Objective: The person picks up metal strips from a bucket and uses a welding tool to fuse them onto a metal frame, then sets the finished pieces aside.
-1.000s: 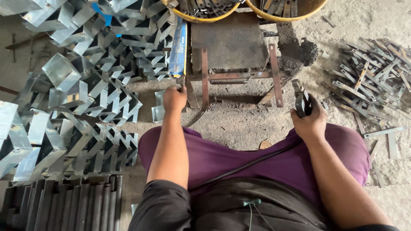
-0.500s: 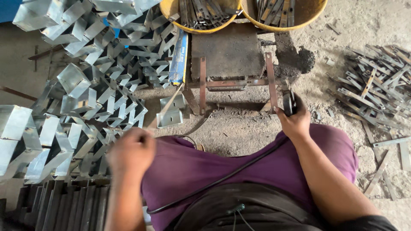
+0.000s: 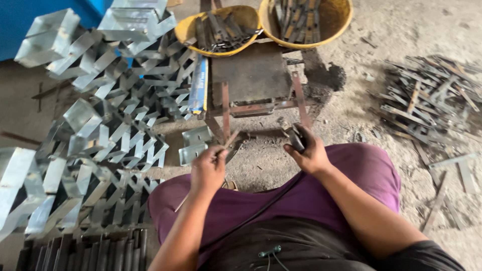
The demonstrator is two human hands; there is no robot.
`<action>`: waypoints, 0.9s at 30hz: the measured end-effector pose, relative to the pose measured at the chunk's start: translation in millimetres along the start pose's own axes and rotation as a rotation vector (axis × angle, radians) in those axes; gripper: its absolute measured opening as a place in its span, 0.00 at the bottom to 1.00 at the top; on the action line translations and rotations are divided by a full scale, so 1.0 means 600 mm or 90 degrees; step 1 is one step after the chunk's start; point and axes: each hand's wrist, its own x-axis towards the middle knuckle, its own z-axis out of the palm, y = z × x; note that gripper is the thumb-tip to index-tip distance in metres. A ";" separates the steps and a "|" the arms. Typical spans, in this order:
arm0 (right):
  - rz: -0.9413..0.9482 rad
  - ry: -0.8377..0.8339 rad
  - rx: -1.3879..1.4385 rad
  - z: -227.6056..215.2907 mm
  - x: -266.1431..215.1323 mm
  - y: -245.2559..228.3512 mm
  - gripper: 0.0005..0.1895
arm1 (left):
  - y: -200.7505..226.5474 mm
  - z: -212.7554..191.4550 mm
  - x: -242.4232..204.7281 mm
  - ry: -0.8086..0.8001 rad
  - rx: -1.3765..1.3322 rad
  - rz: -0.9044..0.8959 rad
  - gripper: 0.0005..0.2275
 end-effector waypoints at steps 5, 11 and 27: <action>0.016 0.023 0.009 -0.008 -0.012 -0.016 0.36 | 0.053 0.034 -0.004 0.059 -0.022 0.271 0.03; -0.029 0.051 0.016 -0.012 -0.020 -0.017 0.34 | 0.089 0.057 0.017 0.000 0.021 0.283 0.03; 0.038 0.065 0.037 -0.040 -0.040 0.008 0.29 | 0.099 0.099 0.004 -0.021 0.034 0.325 0.03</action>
